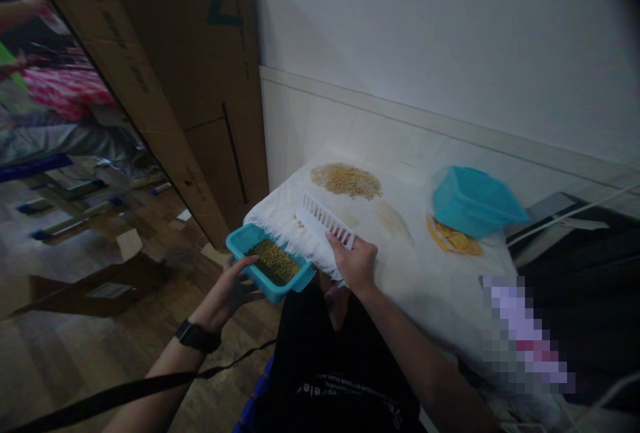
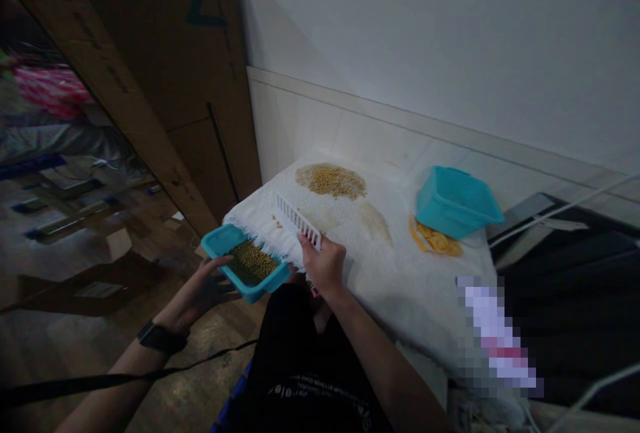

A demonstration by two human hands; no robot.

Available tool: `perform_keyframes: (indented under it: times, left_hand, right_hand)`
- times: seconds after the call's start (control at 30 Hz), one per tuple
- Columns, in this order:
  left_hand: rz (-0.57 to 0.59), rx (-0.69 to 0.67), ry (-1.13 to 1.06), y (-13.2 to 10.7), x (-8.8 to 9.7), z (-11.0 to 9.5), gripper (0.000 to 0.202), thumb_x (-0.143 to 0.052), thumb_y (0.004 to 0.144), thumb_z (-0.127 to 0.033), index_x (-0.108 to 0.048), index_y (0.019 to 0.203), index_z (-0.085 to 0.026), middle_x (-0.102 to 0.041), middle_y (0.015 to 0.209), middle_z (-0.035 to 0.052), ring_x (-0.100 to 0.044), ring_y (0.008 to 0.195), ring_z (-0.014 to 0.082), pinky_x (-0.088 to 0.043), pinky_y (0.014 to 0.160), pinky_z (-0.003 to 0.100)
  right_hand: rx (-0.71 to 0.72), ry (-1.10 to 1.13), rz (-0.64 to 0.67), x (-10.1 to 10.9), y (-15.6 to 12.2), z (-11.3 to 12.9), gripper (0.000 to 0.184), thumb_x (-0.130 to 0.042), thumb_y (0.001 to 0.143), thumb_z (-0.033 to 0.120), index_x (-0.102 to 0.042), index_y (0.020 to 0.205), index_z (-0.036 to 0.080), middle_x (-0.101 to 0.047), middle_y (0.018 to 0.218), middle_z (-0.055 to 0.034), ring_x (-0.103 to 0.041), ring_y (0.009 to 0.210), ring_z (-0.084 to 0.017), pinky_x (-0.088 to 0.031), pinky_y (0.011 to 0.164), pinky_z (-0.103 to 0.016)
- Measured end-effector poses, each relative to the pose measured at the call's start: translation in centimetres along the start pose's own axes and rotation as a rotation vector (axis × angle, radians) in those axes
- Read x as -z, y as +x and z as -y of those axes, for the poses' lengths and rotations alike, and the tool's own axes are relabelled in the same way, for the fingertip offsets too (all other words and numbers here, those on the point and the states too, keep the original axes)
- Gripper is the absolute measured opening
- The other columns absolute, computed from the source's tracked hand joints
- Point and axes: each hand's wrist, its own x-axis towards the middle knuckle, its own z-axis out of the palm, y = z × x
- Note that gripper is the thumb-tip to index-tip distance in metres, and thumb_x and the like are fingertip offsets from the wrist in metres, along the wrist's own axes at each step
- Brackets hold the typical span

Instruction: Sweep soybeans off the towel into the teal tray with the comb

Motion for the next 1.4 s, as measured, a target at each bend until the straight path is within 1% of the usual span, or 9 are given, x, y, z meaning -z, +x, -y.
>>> perform_keyframes:
  times: [0.33, 0.47, 0.6, 0.7, 0.8, 0.87, 0.93, 1.07, 1.4]
  left_hand:
    - [-0.001, -0.015, -0.007, -0.4, 0.0, 0.0, 0.072, -0.095, 0.080, -0.037, -0.051, 0.137, -0.033, -0.075, 0.111, 0.0097, -0.083, 0.083, 0.0314, -0.071, 0.074, 0.052]
    - [-0.011, -0.014, -0.013, -0.1, -0.1, 0.0, 0.076, -0.096, 0.078, -0.037, -0.050, 0.137, -0.033, -0.074, 0.113, 0.0097, -0.083, 0.083, 0.0320, -0.072, 0.076, 0.056]
    - [-0.021, -0.006, -0.013, 0.0, 0.0, 0.1, 0.075, -0.095, 0.079, -0.037, -0.048, 0.137, -0.034, -0.073, 0.112, 0.0093, -0.082, 0.083, 0.0317, -0.072, 0.075, 0.057]
    - [-0.011, -0.004, -0.011, -0.2, 0.1, 0.0, 0.072, -0.094, 0.081, -0.037, -0.049, 0.137, -0.034, -0.074, 0.114, 0.0098, -0.082, 0.081, 0.0309, -0.072, 0.074, 0.056]
    - [-0.004, -0.003, -0.010, -0.3, 0.1, 0.0, 0.071, -0.093, 0.082, -0.037, -0.050, 0.138, -0.033, -0.076, 0.116, 0.0118, -0.082, 0.083, 0.0316, -0.072, 0.074, 0.055]
    - [-0.013, -0.002, -0.013, -0.2, 0.1, 0.0, 0.071, -0.094, 0.081, -0.037, -0.051, 0.137, -0.033, -0.076, 0.117, 0.0124, -0.083, 0.085, 0.0324, -0.072, 0.074, 0.055]
    - [-0.021, -0.003, -0.017, -0.1, 0.1, 0.0, 0.072, -0.095, 0.079, -0.037, -0.052, 0.136, -0.033, -0.076, 0.115, 0.0113, -0.083, 0.085, 0.0327, -0.072, 0.075, 0.055]
    - [-0.017, 0.000, -0.020, 0.2, 0.3, -0.1, 0.073, -0.097, 0.077, -0.037, -0.053, 0.136, -0.032, -0.076, 0.115, 0.0108, -0.083, 0.085, 0.0334, -0.071, 0.075, 0.055]
    - [-0.010, -0.018, -0.021, 0.4, 0.4, 0.0, 0.069, -0.094, 0.081, -0.037, -0.052, 0.136, -0.033, -0.075, 0.111, 0.0086, -0.082, 0.082, 0.0303, -0.072, 0.072, 0.051]
  right_hand:
    - [0.019, 0.052, -0.015, -0.5, 0.1, 0.4, 0.027, -0.076, 0.093, 0.043, -0.088, 0.083, 0.021, -0.087, 0.079, -0.0108, -0.085, 0.069, -0.031, -0.065, 0.064, -0.034]
    - [0.008, 0.049, 0.038, -1.2, 0.0, 1.1, 0.023, -0.077, 0.093, 0.040, -0.088, 0.082, 0.023, -0.087, 0.078, -0.0087, -0.085, 0.069, -0.030, -0.066, 0.064, -0.033]
    - [0.071, 0.091, 0.124, -1.1, -1.0, 1.9, 0.020, -0.077, 0.096, 0.038, -0.090, 0.089, 0.024, -0.089, 0.085, -0.0080, -0.086, 0.072, -0.029, -0.068, 0.068, -0.033]
    - [0.095, 0.048, 0.057, -0.6, -0.7, 1.7, 0.024, -0.077, 0.098, 0.040, -0.089, 0.089, 0.022, -0.089, 0.085, -0.0106, -0.086, 0.073, -0.030, -0.067, 0.069, -0.034]
    - [0.067, -0.080, -0.058, -0.5, 0.6, 0.7, 0.034, -0.074, 0.100, 0.045, -0.088, 0.085, 0.018, -0.087, 0.081, -0.0149, -0.086, 0.073, -0.031, -0.065, 0.067, -0.033]
    - [0.054, -0.145, -0.084, -0.6, 1.3, 0.0, 0.038, -0.073, 0.100, 0.048, -0.087, 0.083, 0.017, -0.086, 0.079, -0.0169, -0.086, 0.073, -0.032, -0.063, 0.066, -0.034]
    - [0.054, -0.174, -0.072, -0.8, 1.7, -0.6, 0.039, -0.072, 0.100, 0.048, -0.086, 0.082, 0.017, -0.085, 0.078, -0.0173, -0.086, 0.073, -0.033, -0.062, 0.066, -0.033]
    - [0.050, -0.169, -0.032, -1.5, 1.9, -1.0, 0.031, -0.075, 0.098, 0.044, -0.086, 0.084, 0.019, -0.086, 0.079, -0.0152, -0.086, 0.074, -0.032, -0.062, 0.067, -0.032]
    - [0.028, -0.055, 0.006, -2.5, 2.0, 0.3, 0.021, -0.079, 0.095, 0.038, -0.088, 0.087, 0.021, -0.088, 0.083, -0.0118, -0.087, 0.078, -0.032, -0.064, 0.069, -0.033]
